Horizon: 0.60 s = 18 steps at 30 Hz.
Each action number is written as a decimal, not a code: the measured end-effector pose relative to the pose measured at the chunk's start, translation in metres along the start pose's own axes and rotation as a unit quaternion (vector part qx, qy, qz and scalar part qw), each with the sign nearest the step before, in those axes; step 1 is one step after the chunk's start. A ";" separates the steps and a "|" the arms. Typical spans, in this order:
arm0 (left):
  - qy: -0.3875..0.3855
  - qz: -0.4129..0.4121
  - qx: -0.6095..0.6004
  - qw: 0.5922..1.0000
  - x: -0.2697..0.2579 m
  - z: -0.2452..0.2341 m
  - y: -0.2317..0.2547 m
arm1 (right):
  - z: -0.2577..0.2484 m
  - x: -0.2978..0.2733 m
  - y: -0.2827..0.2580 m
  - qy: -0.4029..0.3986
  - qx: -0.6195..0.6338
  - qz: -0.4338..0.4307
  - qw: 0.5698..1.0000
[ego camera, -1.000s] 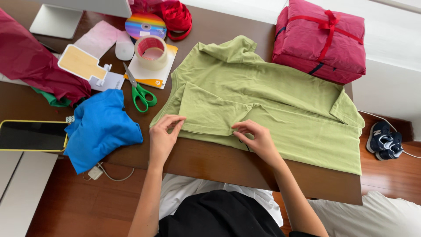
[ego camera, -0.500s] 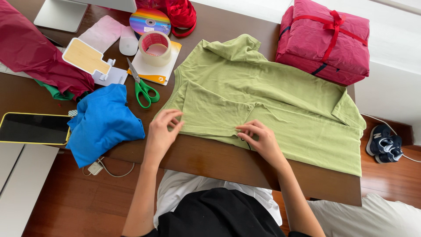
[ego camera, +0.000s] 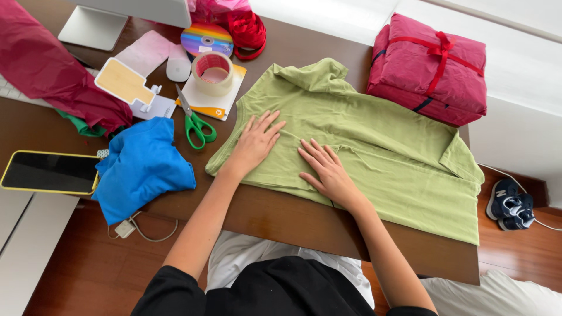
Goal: The person ties a red ribbon into a bow on a pink-wrapped gift, then folds a green t-shirt on the table. The person uses both hands to adjust the ribbon loops and folds the shirt in half multiple times.
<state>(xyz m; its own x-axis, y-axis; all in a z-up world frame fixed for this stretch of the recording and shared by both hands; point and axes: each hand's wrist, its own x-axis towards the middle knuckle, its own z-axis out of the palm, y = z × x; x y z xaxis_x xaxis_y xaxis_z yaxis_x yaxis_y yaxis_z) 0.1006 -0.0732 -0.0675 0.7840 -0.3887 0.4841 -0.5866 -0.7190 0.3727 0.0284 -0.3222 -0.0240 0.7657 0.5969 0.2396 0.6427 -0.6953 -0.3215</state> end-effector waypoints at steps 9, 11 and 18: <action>-0.028 -0.068 0.048 0.996 0.001 0.012 -0.021 | -0.010 0.001 -0.008 -0.015 -0.004 0.018 1.000; -0.029 -0.081 0.063 0.994 0.001 0.014 -0.022 | -0.012 0.000 -0.007 -0.013 -0.002 0.022 1.000; -0.032 -0.116 0.116 0.986 -0.003 0.018 -0.029 | -0.019 -0.014 0.033 0.026 0.026 0.060 0.998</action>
<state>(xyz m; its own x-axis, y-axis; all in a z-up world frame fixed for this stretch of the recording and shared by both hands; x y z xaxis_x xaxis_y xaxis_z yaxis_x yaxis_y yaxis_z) 0.1191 -0.0622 -0.0941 0.9071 -0.2286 0.3534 -0.3335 -0.9026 0.2722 0.0399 -0.3610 -0.0209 0.8384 0.4878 0.2429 0.5448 -0.7386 -0.3971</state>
